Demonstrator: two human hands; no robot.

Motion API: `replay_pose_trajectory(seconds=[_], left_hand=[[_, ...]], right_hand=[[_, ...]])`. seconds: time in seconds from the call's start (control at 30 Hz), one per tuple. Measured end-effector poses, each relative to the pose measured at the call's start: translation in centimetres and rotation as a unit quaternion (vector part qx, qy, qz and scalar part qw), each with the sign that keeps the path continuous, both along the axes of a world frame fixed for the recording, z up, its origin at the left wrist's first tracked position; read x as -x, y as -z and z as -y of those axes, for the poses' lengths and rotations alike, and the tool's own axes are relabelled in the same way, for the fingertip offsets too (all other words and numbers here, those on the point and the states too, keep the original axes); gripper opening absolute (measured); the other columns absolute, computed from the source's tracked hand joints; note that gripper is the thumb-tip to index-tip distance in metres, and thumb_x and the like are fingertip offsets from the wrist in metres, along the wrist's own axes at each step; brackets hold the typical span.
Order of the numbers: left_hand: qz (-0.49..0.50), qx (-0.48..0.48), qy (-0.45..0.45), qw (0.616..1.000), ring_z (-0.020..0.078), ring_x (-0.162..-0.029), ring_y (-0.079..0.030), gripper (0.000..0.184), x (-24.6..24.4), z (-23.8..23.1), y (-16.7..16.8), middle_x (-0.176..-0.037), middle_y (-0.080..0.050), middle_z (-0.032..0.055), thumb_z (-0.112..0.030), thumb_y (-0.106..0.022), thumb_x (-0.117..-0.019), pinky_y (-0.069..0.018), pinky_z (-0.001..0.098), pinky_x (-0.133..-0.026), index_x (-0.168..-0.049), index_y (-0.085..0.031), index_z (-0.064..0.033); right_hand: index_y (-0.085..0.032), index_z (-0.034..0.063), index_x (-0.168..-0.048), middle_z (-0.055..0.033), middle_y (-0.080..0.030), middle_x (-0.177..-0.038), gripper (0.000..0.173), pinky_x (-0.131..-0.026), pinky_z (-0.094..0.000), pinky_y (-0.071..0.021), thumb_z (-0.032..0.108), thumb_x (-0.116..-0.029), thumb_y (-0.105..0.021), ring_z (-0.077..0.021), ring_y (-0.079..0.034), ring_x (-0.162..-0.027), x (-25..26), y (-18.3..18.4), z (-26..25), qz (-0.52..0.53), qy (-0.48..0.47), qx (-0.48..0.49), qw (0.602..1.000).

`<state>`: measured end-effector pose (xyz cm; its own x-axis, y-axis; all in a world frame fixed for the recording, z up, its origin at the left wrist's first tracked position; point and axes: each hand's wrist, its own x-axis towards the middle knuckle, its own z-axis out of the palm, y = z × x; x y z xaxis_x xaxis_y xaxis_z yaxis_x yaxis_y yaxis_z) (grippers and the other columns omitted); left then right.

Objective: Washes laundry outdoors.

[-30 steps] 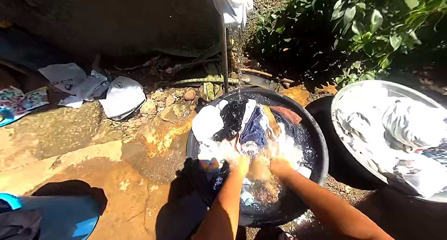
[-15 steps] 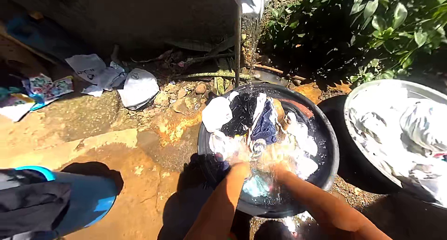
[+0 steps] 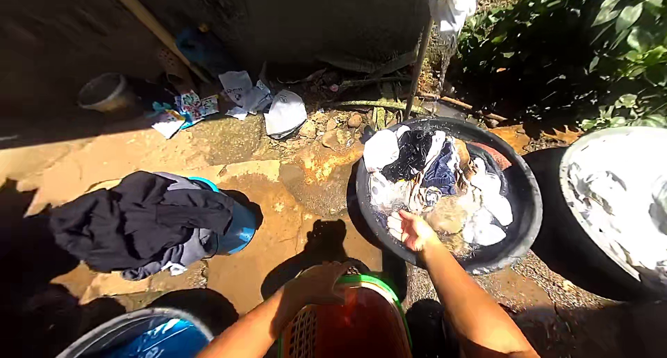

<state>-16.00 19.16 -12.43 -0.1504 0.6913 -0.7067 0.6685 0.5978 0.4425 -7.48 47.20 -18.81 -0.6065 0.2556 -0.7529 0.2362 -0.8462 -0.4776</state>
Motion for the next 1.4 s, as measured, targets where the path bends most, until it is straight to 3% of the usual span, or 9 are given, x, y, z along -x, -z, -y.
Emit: replay_pose_trajectory(seconds=[0.23,0.37,0.47,0.6,0.77,0.9,1.03,1.2,1.4], left_hand=[[-0.142,0.027,-0.064,0.987,0.0455,-0.105,-0.067,0.043,0.5,4.4,0.5,-0.110,-0.069,0.0254,-0.038,-0.050,-0.1075,-0.0518,0.0632,-0.090,-0.132,-0.055,-0.0031],[-0.194,0.063,-0.232,0.951,0.0439,-0.121,-0.061,0.043,4.8,9.5,-5.2,-0.132,-0.060,0.0252,-0.029,-0.052,-0.1065,-0.0490,0.0628,-0.100,-0.140,-0.050,-0.0030],[-0.238,0.075,-0.316,0.915,0.0465,-0.121,-0.061,0.042,7.4,11.7,-7.8,-0.128,-0.061,0.0293,-0.027,-0.048,-0.1077,-0.0483,0.0634,-0.099,-0.139,-0.048,0.0015],[-0.232,0.012,-0.398,0.887,0.0463,-0.118,-0.062,0.042,9.0,10.7,-9.3,-0.120,-0.064,0.0302,-0.031,-0.055,-0.1043,-0.0461,0.0655,-0.099,-0.127,-0.059,0.0038],[-0.228,-0.023,-0.418,0.879,0.0443,-0.109,-0.065,0.049,8.9,8.8,-10.0,-0.109,-0.067,0.0269,-0.045,-0.056,-0.1038,-0.0478,0.0664,-0.093,-0.115,-0.065,0.0015],[-0.246,-0.057,-0.408,0.877,0.0445,-0.104,-0.065,0.043,9.0,9.9,-11.7,-0.104,-0.067,0.0261,-0.040,-0.057,-0.1042,-0.0481,0.0671,-0.090,-0.112,-0.065,0.0014],[-0.230,-0.100,-0.449,0.858,0.0401,-0.097,-0.066,0.044,8.8,10.9,-11.8,-0.098,-0.068,0.0219,-0.046,-0.058,-0.1032,-0.0489,0.0649,-0.088,-0.115,-0.066,-0.0043],[-0.271,-0.167,-0.416,0.851,0.0375,-0.114,-0.062,0.051,8.8,9.5,-11.0,-0.118,-0.065,0.0204,-0.043,-0.042,-0.1101,-0.0456,0.0606,-0.099,-0.111,-0.069,-0.0003],[-0.254,-0.143,-0.409,0.865,0.0354,-0.130,-0.056,0.052,9.0,9.0,-10.8,-0.138,-0.061,0.0196,-0.034,-0.029,-0.1135,-0.0396,0.0584,-0.110,-0.131,-0.064,-0.0006]], right_hand=[[-0.048,0.0032,-0.127,-0.0121,-0.062,-0.098,0.034,-0.068,-0.0385,-0.0548,0.028,-0.1098,-0.033,-0.0201,-0.062,-0.079,0.2,4.1,-1.7,0.067,0.102,-0.037,0.992],[-0.046,-0.0006,-0.135,-0.0164,-0.060,-0.113,0.045,-0.080,-0.0415,-0.0527,0.031,-0.1113,-0.024,-0.0217,-0.060,-0.093,-0.6,4.3,-1.6,0.052,0.101,-0.093,0.989],[-0.051,0.0088,-0.124,-0.0070,-0.066,-0.100,0.038,-0.074,-0.0330,-0.0582,0.036,-0.1107,-0.028,-0.0155,-0.067,-0.085,0.7,-1.9,1.2,-0.055,0.124,-0.032,0.990],[-0.051,-0.0050,-0.132,-0.0175,-0.069,-0.111,0.051,-0.084,-0.0342,-0.0576,0.033,-0.1135,-0.022,-0.0225,-0.070,-0.095,5.3,-10.5,9.5,-0.124,-0.131,-0.061,0.982],[-0.048,0.0034,-0.147,-0.0122,-0.060,-0.139,0.039,-0.096,-0.0351,-0.0539,0.018,-0.1116,-0.038,-0.0192,-0.065,-0.117,8.9,-14.5,18.3,-0.204,-0.372,-0.148,0.893],[-0.064,0.0023,-0.126,-0.0086,-0.069,-0.115,0.029,-0.084,-0.0314,-0.0544,0.018,-0.1092,-0.047,-0.0152,-0.067,-0.097,7.5,-11.7,12.4,-0.152,-0.045,-0.263,0.952],[-0.049,0.0099,-0.118,-0.0063,-0.060,-0.100,0.027,-0.074,-0.0343,-0.0545,0.033,-0.1079,-0.038,-0.0160,-0.064,-0.086,5.6,-3.4,3.6,-0.061,0.308,-0.056,0.948],[-0.048,0.0082,-0.126,-0.0087,-0.063,-0.107,0.025,-0.073,-0.0317,-0.0560,0.024,-0.1071,-0.043,-0.0154,-0.066,-0.088,4.0,3.0,0.6,-0.029,0.325,-0.005,0.945],[-0.049,0.0065,-0.126,-0.0094,-0.061,-0.104,0.034,-0.076,-0.0395,-0.0555,0.030,-0.1095,-0.032,-0.0193,-0.063,-0.089,4.7,2.6,0.9,-0.078,0.329,-0.045,0.940]])
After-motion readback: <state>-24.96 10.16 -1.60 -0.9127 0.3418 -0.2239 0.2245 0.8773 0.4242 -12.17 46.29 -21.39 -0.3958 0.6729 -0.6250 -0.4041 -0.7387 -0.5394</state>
